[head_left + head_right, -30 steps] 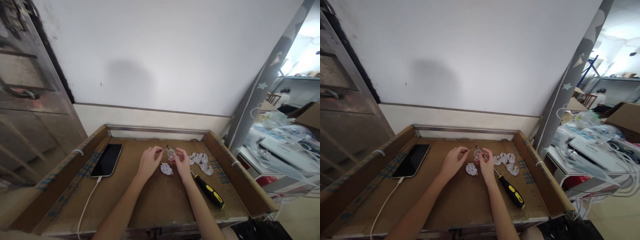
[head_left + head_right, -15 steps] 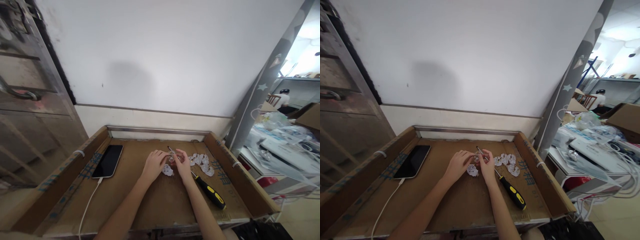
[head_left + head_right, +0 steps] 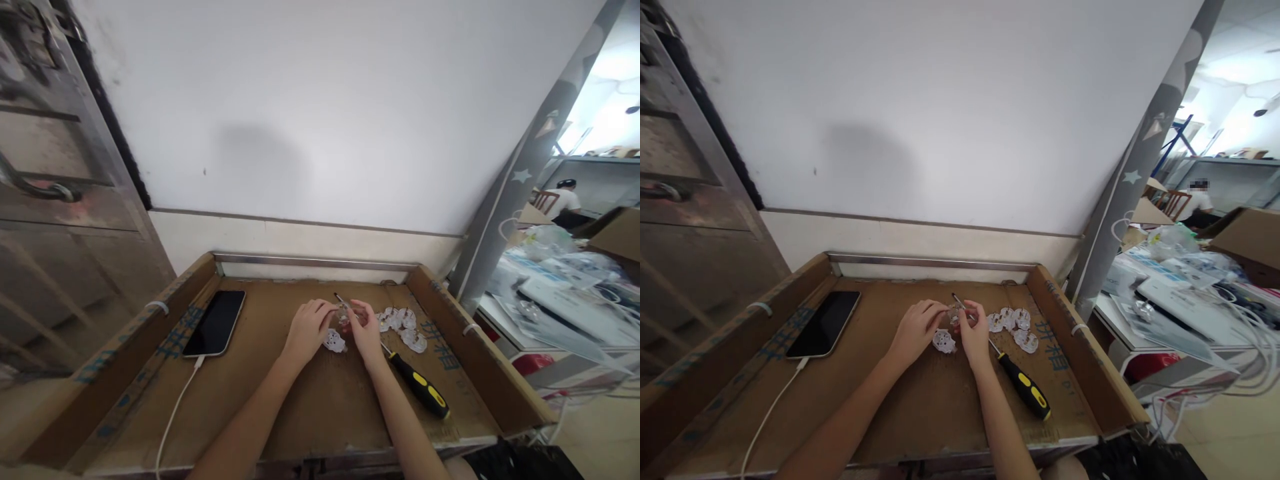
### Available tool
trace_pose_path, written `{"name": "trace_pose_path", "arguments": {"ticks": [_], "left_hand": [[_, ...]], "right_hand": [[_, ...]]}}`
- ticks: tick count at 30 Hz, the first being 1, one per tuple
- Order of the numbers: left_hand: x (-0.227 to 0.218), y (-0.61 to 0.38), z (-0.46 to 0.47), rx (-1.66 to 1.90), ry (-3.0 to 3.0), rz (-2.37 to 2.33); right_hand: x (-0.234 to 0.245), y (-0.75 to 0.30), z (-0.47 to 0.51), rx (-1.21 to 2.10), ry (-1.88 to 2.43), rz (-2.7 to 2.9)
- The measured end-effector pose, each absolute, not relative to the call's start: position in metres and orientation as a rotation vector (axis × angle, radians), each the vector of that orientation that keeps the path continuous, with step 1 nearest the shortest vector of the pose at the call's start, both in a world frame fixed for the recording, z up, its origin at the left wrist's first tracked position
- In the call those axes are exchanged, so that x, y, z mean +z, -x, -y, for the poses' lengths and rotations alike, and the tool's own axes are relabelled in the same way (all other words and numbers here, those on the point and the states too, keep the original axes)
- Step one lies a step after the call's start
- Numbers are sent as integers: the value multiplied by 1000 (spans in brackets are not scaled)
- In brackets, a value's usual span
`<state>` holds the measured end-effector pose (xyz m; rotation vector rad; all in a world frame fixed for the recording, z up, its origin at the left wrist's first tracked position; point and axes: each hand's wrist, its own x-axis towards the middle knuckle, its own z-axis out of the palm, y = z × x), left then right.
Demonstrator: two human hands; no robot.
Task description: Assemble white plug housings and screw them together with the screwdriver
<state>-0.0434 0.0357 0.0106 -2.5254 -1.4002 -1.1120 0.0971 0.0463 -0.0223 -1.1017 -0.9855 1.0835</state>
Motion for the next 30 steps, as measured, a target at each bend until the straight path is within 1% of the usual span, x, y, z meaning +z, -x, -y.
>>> {"name": "trace_pose_path", "arguments": {"ticks": [4, 8, 22, 30], "left_hand": [[11, 42, -34, -1180, 2539, 1431], [11, 41, -34, -1156, 2606, 1447], [13, 43, -33, -1093, 2528, 1472], [12, 41, -33, -1063, 2591, 1504]], "right_hand": [[-22, -98, -47, 1069, 1101, 981], [-20, -98, -46, 1053, 1061, 978], [-18, -97, -45, 1020, 1048, 962], [-17, -94, -42, 1081, 1052, 993]]}}
